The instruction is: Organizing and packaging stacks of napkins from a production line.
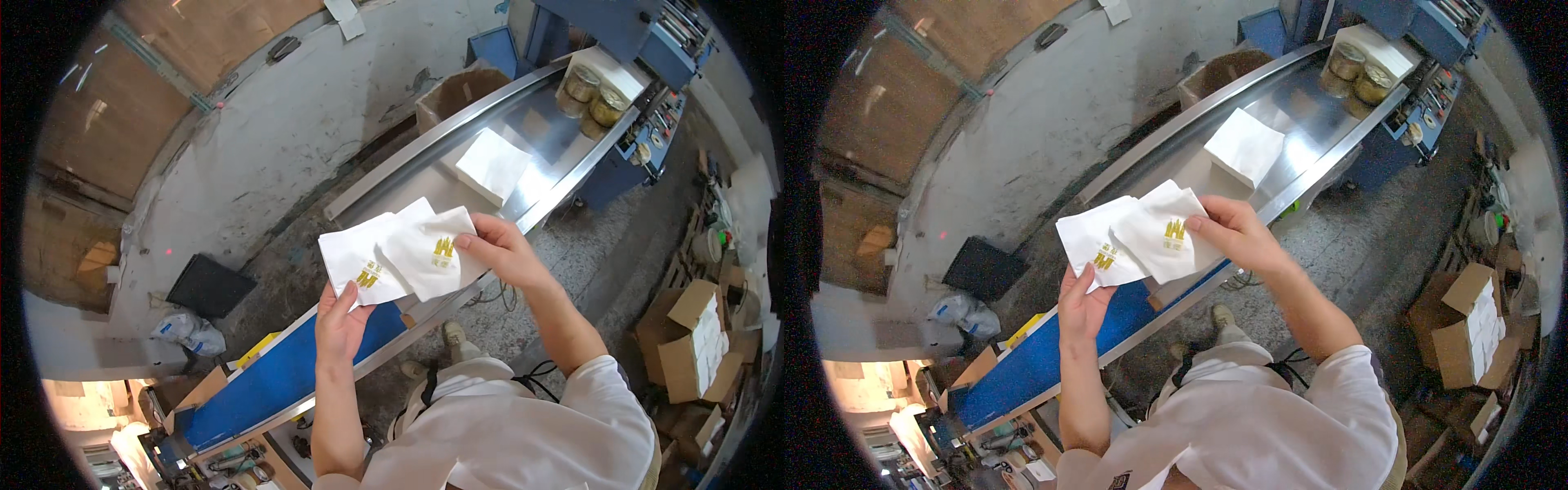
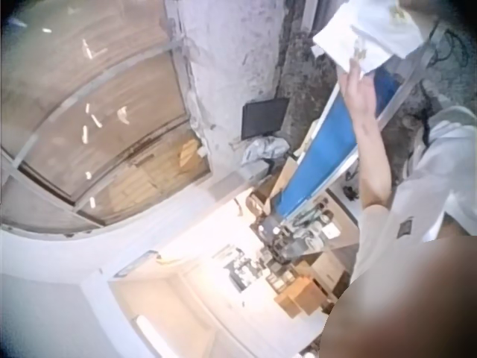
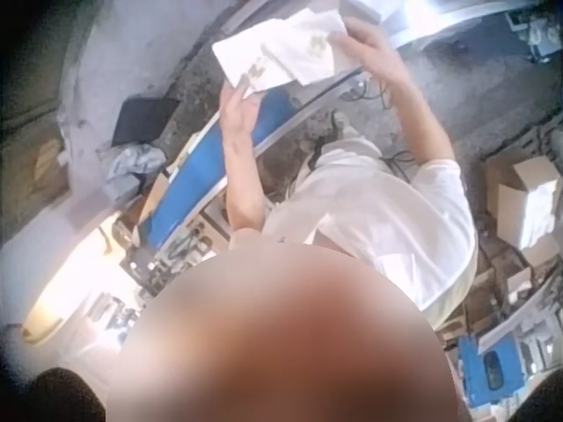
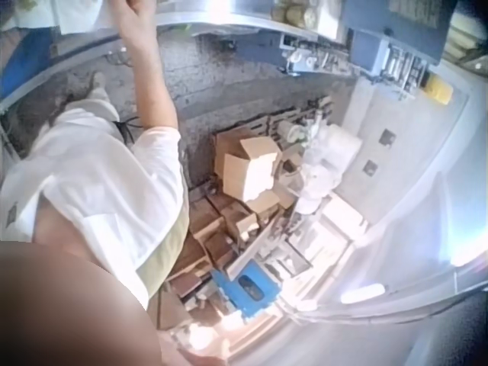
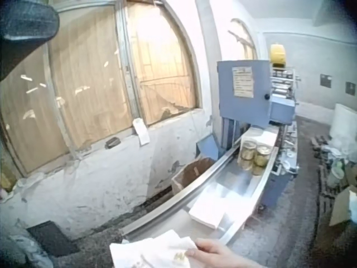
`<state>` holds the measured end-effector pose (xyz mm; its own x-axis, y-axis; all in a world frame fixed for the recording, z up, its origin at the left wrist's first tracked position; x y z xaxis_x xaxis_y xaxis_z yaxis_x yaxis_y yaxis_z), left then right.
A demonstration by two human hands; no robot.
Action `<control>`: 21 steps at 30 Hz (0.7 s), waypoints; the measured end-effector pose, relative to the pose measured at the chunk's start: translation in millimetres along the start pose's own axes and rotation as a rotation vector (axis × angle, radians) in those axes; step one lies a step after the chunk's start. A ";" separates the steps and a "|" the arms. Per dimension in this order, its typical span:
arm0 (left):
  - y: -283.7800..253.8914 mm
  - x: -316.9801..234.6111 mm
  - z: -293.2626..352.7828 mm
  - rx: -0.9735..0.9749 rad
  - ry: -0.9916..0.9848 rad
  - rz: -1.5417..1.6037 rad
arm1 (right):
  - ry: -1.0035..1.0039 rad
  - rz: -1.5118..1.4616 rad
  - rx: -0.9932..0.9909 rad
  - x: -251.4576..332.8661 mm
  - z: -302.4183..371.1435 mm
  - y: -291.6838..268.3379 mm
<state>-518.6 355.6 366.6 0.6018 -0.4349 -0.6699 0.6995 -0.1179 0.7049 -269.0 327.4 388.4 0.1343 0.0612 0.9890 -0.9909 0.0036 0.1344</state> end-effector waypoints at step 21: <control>68.9 -35.7 7.7 0.210 0.411 -1.318 | -0.764 0.961 0.141 88.1 21.4 69.3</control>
<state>-494.8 356.2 440.8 -0.3522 0.3853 -0.8530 0.7841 -0.3761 -0.4936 -325.8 311.7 486.2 -0.6326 -0.6188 0.4658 -0.6862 0.1689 -0.7075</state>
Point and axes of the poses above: each hand's wrist, its own z-axis away from the middle knuckle, its own y-axis out of the palm, x = y × z, the point moved 7 cm from there along -z, towards the middle knuckle, and after that the axes turned 5 degrees about z, right-handed, at the moved point
